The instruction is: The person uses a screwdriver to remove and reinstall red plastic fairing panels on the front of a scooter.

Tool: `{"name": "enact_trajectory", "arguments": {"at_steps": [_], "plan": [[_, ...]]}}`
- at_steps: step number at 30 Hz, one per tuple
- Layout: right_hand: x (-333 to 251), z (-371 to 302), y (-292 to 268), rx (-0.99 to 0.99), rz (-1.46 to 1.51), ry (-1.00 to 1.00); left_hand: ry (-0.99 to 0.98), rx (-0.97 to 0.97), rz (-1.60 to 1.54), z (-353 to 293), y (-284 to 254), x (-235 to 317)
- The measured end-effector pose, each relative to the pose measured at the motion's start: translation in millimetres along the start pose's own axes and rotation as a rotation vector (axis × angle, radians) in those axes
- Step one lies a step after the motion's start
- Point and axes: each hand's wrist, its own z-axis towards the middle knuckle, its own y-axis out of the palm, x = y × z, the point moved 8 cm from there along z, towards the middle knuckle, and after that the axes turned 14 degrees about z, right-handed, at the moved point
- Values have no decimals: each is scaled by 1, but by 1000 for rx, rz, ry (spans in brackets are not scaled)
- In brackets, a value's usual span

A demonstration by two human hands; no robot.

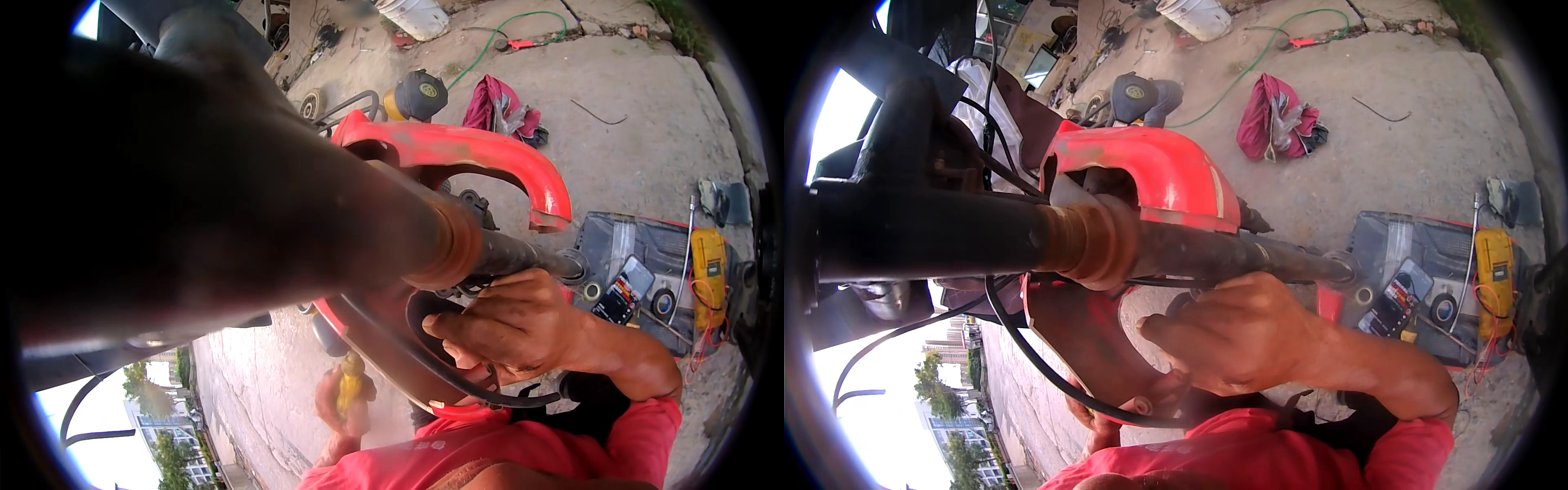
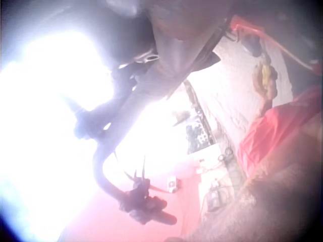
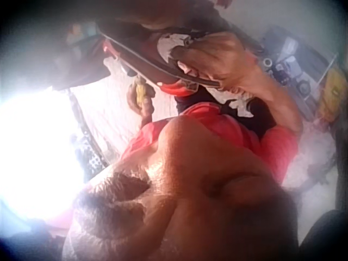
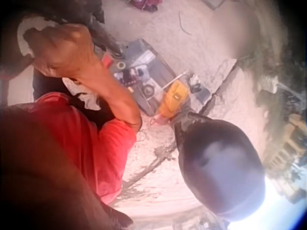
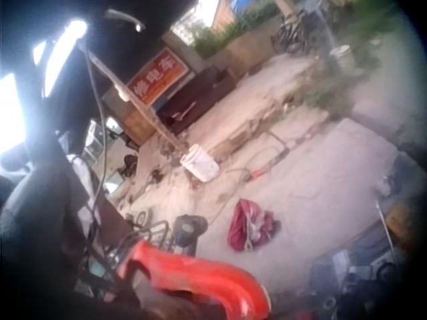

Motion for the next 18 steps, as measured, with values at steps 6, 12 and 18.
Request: {"name": "enact_trajectory", "arguments": {"at_steps": [6, 12, 18], "plan": [[0, 9, -4, 60, 45, 99, -47, -25, 10, -11, 2, -17], [-4, 12, -5, 26, 34, 90, -109, -44, -77, -17, 2, -23], [-5, 12, -5, -29, 35, 78, -24, -7, 40, -2, 0, -6]]}}
